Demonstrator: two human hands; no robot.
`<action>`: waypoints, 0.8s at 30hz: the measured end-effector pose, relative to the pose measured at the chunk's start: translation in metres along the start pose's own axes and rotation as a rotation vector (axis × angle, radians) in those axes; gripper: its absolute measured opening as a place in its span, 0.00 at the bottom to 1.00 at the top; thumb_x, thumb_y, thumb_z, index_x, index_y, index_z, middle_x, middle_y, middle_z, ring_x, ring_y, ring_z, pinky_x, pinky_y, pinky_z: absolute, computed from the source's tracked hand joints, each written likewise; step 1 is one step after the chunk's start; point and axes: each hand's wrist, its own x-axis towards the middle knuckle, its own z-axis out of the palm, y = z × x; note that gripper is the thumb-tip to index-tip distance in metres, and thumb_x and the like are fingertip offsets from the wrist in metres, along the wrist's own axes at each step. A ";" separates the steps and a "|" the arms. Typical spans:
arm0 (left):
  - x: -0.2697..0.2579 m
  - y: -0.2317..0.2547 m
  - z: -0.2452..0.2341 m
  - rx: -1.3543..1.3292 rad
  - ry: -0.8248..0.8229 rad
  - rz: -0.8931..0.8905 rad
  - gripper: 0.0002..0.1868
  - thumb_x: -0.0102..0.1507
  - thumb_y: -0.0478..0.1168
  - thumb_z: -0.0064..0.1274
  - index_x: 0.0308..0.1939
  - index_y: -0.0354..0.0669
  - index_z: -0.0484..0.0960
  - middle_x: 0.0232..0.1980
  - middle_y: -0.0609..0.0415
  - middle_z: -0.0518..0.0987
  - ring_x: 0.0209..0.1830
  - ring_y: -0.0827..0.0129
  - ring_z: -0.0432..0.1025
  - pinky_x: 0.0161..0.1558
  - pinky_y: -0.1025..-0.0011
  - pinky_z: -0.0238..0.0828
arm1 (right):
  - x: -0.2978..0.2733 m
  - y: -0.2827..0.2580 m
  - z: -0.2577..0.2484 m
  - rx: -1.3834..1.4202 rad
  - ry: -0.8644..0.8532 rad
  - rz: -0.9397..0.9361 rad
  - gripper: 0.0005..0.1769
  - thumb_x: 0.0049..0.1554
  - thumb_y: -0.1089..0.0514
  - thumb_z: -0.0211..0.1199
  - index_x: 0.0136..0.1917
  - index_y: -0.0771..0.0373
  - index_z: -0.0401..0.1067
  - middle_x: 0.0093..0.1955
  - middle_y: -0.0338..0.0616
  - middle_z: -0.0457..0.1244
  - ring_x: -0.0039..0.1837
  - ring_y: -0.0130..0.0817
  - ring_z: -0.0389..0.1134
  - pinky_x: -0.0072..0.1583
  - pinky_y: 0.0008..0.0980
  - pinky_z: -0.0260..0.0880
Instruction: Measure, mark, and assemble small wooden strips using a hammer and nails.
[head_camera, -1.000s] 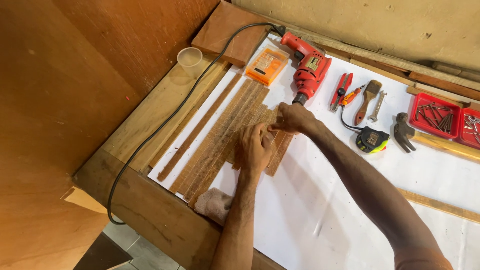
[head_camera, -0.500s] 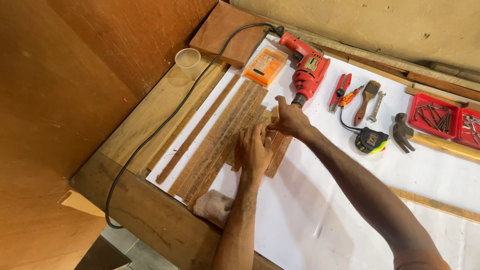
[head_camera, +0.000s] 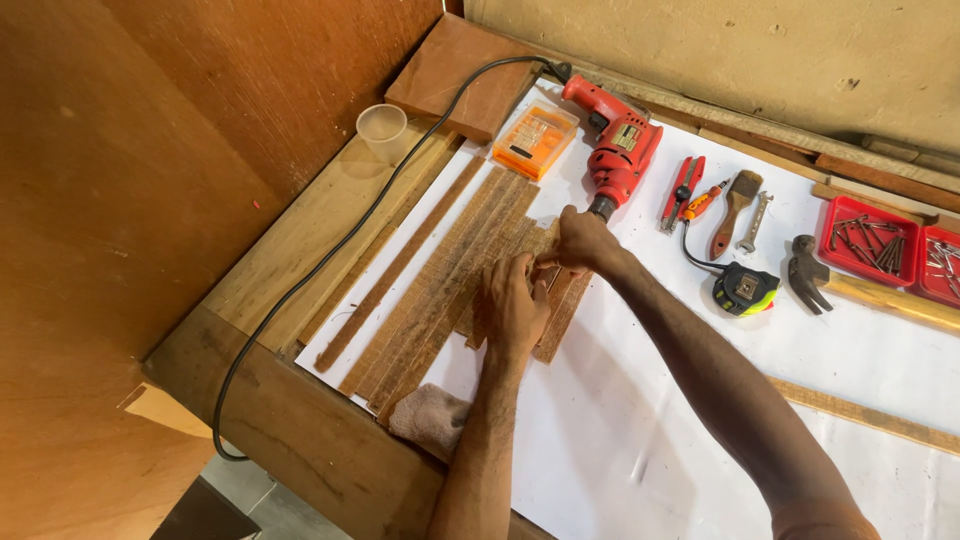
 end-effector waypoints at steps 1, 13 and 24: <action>0.000 0.000 0.000 0.001 -0.002 0.001 0.27 0.59 0.38 0.64 0.61 0.38 0.76 0.56 0.48 0.80 0.57 0.58 0.71 0.64 0.55 0.66 | -0.002 0.001 -0.003 0.002 0.000 0.001 0.40 0.48 0.42 0.80 0.53 0.76 0.63 0.38 0.58 0.70 0.35 0.42 0.75 0.36 0.37 0.77; -0.001 0.017 -0.021 0.033 -0.034 -0.048 0.27 0.59 0.42 0.64 0.61 0.41 0.76 0.57 0.47 0.78 0.57 0.59 0.71 0.58 0.55 0.68 | -0.027 -0.004 -0.023 0.212 -0.036 -0.031 0.52 0.39 0.43 0.86 0.61 0.70 0.55 0.39 0.54 0.68 0.33 0.40 0.71 0.33 0.38 0.73; -0.004 0.029 -0.018 -0.232 0.146 0.210 0.25 0.63 0.37 0.61 0.62 0.34 0.76 0.54 0.42 0.83 0.53 0.53 0.79 0.53 0.57 0.76 | -0.077 0.008 -0.038 0.731 0.165 -0.277 0.35 0.52 0.60 0.72 0.63 0.62 0.51 0.42 0.49 0.69 0.38 0.34 0.74 0.31 0.31 0.73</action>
